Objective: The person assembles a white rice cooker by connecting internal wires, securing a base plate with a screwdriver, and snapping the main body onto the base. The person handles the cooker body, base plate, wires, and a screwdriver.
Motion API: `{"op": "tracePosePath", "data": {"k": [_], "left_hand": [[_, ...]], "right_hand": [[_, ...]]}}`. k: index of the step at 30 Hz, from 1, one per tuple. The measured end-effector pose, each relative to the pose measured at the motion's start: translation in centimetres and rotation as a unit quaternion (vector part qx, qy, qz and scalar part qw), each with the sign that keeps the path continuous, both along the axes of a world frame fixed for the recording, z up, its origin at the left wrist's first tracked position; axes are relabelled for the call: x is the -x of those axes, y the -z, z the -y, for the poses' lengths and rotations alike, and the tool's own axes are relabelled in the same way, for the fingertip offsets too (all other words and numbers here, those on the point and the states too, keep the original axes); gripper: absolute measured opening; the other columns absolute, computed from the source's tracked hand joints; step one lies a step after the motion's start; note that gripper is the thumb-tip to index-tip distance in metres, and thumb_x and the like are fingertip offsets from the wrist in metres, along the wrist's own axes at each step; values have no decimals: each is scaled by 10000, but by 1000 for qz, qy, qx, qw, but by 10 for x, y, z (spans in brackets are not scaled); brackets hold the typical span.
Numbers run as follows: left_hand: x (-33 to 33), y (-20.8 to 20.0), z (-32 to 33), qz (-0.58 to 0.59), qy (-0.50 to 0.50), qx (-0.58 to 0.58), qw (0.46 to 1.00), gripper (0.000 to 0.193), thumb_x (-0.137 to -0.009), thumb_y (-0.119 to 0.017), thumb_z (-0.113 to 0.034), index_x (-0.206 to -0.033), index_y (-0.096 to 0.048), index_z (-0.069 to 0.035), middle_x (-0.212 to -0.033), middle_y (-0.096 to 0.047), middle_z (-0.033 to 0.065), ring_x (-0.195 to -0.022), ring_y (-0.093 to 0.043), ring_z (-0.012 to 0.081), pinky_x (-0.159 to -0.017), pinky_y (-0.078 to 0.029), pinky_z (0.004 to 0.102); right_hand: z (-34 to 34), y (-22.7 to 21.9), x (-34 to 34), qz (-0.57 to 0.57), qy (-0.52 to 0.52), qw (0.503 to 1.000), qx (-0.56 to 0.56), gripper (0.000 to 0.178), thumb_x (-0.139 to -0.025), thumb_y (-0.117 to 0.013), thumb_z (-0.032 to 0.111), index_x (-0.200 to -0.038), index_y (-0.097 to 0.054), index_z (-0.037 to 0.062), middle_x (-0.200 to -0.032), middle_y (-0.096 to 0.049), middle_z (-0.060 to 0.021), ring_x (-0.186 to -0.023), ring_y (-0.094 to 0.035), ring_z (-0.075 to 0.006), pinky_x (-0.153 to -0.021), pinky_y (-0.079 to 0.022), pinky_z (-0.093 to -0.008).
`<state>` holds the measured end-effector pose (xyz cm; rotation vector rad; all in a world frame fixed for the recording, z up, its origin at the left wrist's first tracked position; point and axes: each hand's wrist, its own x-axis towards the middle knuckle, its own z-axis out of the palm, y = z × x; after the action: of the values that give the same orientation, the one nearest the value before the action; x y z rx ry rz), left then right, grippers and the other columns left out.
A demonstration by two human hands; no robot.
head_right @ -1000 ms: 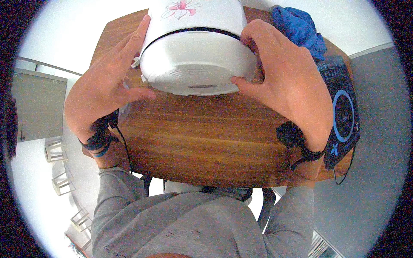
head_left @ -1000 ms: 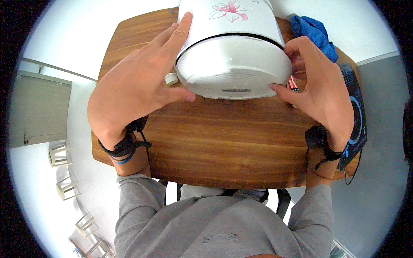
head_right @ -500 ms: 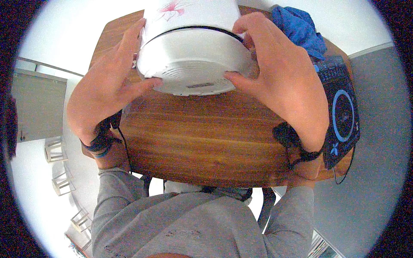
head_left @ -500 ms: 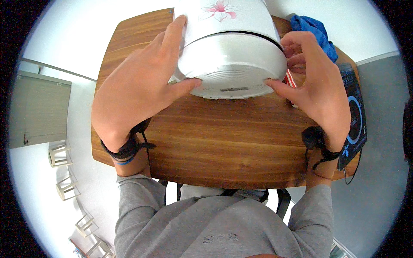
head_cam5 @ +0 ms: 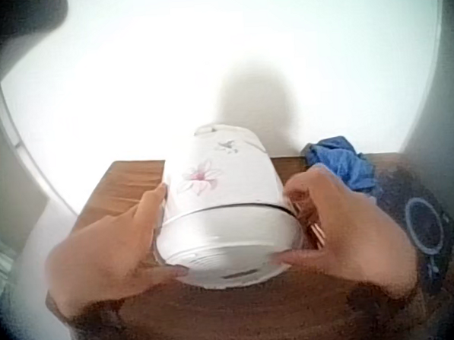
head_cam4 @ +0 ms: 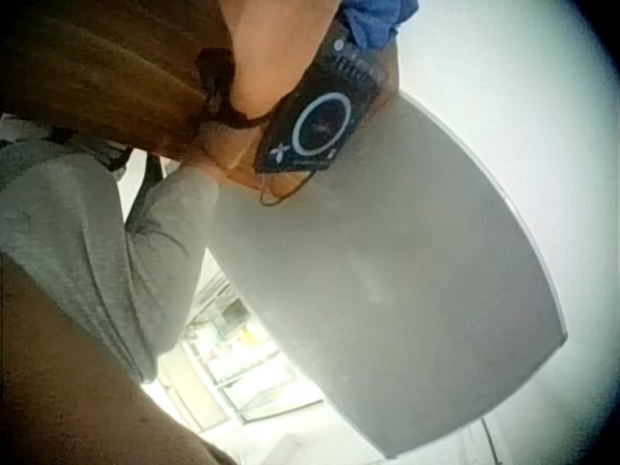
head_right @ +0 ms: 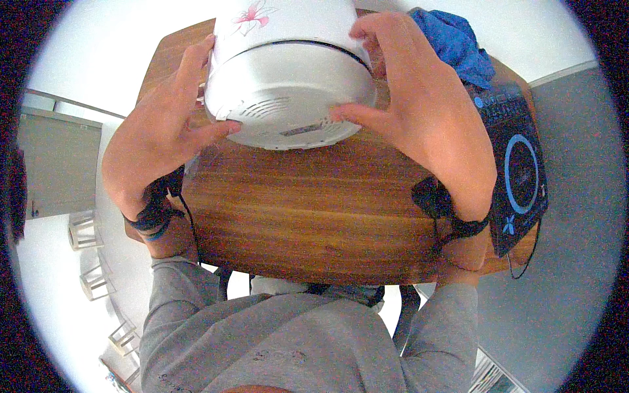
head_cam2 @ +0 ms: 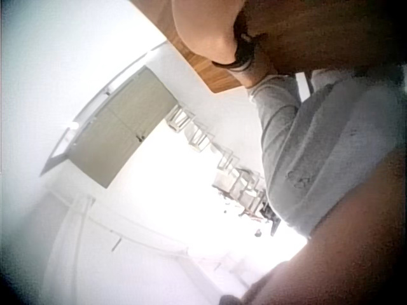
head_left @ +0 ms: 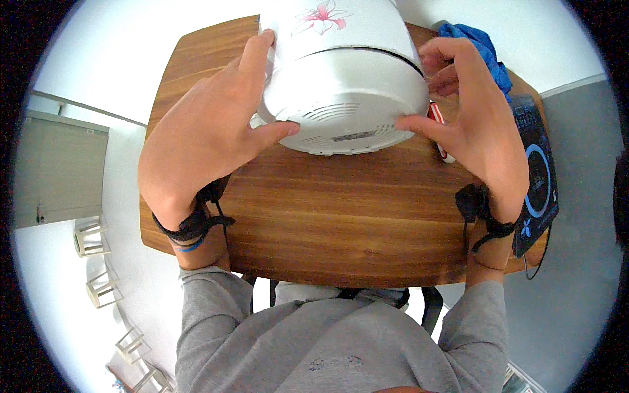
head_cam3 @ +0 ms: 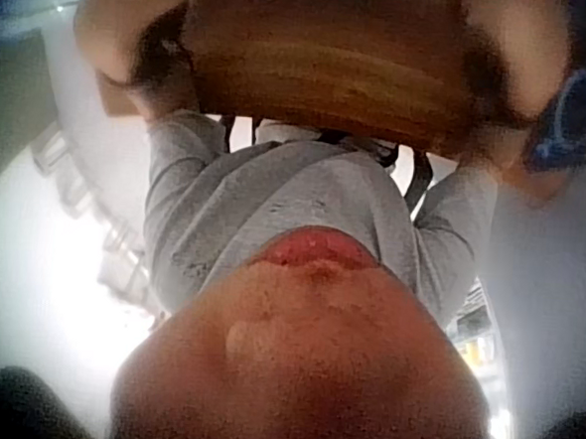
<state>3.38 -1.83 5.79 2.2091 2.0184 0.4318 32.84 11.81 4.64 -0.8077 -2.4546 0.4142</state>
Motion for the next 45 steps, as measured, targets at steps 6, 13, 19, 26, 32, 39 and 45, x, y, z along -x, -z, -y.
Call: {"op": "tracePosePath", "data": {"k": [6, 13, 19, 26, 32, 39, 45], "left_hand": [[-3, -7, -1, 11, -21, 35, 999, 966, -876, -894, -162, -1637, -314, -26, -1387, -658, 287, -1266, -674, 455, -994, -577, 470], [-8, -10, -8, 35, -18, 13, 999, 1194, -813, -899, -43, -1753, -175, -177, -1303, -719, 264, -1124, -739, 445, -935, -588, 471], [-3, 2, -18, 5, 16, -59, 998, 1322, -750, -908, 26, -1774, -120, -255, -1287, -735, 272, -1013, -742, 466, -890, -585, 496], [9, -2, -31, 49, 28, -22, 998, 1328, -718, -949, -8, -1766, -154, -191, -1172, -748, 265, -987, -763, 400, -848, -613, 443], [9, 8, -36, 113, -12, 56, 992, 1296, -792, -939, -60, -1745, -61, -45, -1114, -763, 257, -893, -788, 331, -797, -646, 406], [9, 18, -36, 133, -16, 98, 986, 1248, -875, -896, -94, -1740, 2, -38, -1100, -781, 260, -896, -811, 324, -789, -662, 409], [17, 19, -37, 99, -5, 120, 988, 1228, -896, -879, -270, -1688, -14, 91, -1123, -776, 293, -995, -792, 397, -889, -631, 426]], "right_hand": [[-16, 18, 0, 14, -101, 995, -9, 1321, -661, -996, 50, -1739, -242, 170, -1466, -643, -232, -1257, -685, -395, -1063, -553, -448], [-20, 16, -3, 26, -108, 986, 126, 1386, -703, -958, 12, -1778, -126, 280, -1418, -678, -299, -1127, -721, -453, -1003, -560, -439], [-10, 2, 1, 56, -54, 981, 177, 1317, -746, -934, 44, -1776, -161, 319, -1357, -713, -283, -1046, -733, -391, -935, -563, -422], [-1, 5, 3, -48, -20, 991, 126, 1116, -758, -908, 38, -1717, -381, 256, -1306, -740, -215, -1064, -725, -305, -1026, -563, -385], [23, -40, 14, -27, 84, 982, 165, 1072, -784, -937, 88, -1702, -390, 167, -1493, -653, -213, -1303, -690, -293, -1138, -555, -430], [16, -37, 6, 55, 74, 994, 56, 959, -819, -919, 149, -1658, -455, 124, -1433, -657, -207, -1342, -636, -333, -1172, -517, -426], [3, 1, 6, -95, -12, 995, -31, 779, -778, -905, 94, -1514, -658, 164, -1287, -719, -115, -1132, -691, -248, -1041, -563, -357]]}}
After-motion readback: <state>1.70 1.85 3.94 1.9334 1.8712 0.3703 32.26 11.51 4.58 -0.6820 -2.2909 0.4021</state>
